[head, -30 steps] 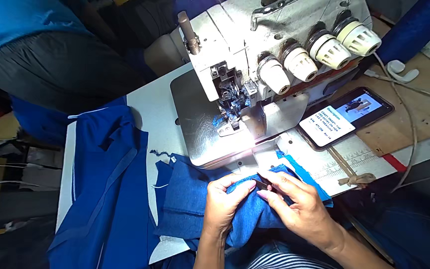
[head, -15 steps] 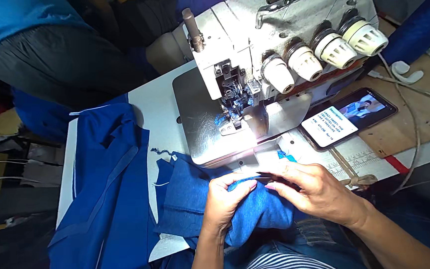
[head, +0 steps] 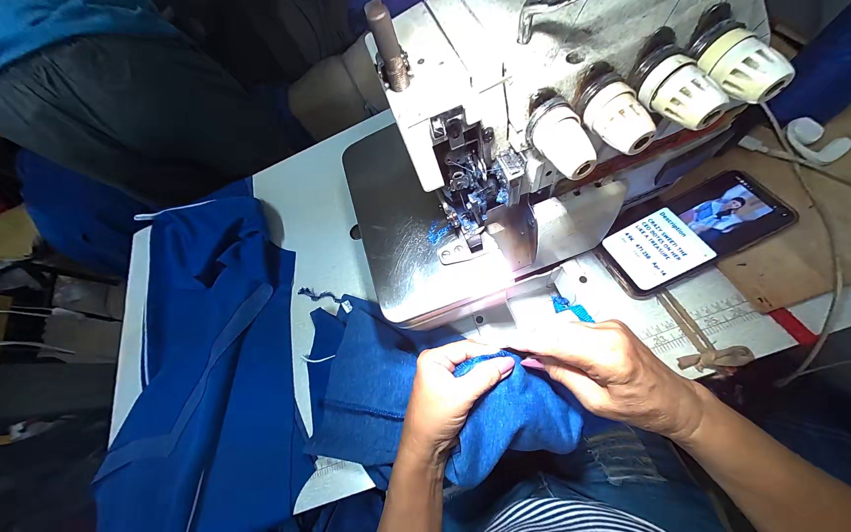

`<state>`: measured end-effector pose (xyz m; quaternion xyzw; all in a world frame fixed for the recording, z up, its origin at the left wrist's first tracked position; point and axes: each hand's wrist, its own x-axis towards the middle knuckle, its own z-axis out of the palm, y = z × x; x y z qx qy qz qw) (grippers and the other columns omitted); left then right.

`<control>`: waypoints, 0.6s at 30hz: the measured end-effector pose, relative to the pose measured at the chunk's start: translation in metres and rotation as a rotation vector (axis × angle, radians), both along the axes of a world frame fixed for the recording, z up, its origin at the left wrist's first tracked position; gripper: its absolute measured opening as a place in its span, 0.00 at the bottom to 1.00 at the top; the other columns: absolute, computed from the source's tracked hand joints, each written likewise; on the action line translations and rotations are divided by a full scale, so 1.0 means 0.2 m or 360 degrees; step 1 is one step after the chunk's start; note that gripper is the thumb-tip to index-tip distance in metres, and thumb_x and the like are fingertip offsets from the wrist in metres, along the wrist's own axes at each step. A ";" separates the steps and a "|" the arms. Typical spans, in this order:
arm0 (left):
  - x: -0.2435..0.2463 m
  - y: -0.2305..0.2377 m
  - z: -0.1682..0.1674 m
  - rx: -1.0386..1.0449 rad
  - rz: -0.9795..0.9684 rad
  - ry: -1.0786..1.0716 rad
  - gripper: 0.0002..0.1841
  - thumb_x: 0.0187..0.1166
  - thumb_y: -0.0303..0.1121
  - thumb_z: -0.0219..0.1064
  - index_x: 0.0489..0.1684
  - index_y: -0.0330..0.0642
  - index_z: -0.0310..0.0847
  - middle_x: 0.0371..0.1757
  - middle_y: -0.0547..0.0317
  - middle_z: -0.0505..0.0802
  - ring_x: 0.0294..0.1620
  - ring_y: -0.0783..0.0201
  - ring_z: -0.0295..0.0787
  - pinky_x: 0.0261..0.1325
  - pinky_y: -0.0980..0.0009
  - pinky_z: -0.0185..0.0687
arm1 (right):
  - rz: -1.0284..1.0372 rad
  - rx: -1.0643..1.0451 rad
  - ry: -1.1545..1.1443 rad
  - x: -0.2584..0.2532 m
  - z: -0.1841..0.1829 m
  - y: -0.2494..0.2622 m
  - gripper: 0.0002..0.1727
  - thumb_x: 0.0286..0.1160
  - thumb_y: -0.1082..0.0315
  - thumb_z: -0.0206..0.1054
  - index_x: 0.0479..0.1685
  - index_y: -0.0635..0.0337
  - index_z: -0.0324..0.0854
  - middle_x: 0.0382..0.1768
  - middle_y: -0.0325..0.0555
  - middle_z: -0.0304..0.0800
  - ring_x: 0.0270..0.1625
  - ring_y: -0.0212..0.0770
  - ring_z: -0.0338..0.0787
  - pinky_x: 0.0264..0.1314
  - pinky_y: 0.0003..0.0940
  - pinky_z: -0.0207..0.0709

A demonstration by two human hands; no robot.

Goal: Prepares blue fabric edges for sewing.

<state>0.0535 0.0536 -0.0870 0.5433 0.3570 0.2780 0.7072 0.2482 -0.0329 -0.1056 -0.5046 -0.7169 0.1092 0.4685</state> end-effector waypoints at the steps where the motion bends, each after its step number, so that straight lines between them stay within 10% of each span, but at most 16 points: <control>1: 0.00 0.00 0.00 -0.0013 0.0006 0.0006 0.04 0.66 0.19 0.76 0.31 0.37 0.95 0.32 0.55 0.95 0.33 0.71 0.91 0.40 0.76 0.89 | -0.0020 -0.0008 0.0019 0.00 0.00 0.00 0.14 0.79 0.70 0.63 0.53 0.58 0.93 0.42 0.40 0.96 0.46 0.28 0.92 0.50 0.23 0.83; 18: 0.00 0.00 0.00 -0.0064 -0.0031 -0.0027 0.04 0.70 0.21 0.73 0.35 0.36 0.94 0.32 0.53 0.95 0.32 0.71 0.92 0.39 0.76 0.89 | -0.0038 -0.0035 0.0087 0.03 0.01 0.00 0.13 0.78 0.69 0.65 0.53 0.59 0.93 0.43 0.40 0.95 0.48 0.28 0.91 0.53 0.22 0.83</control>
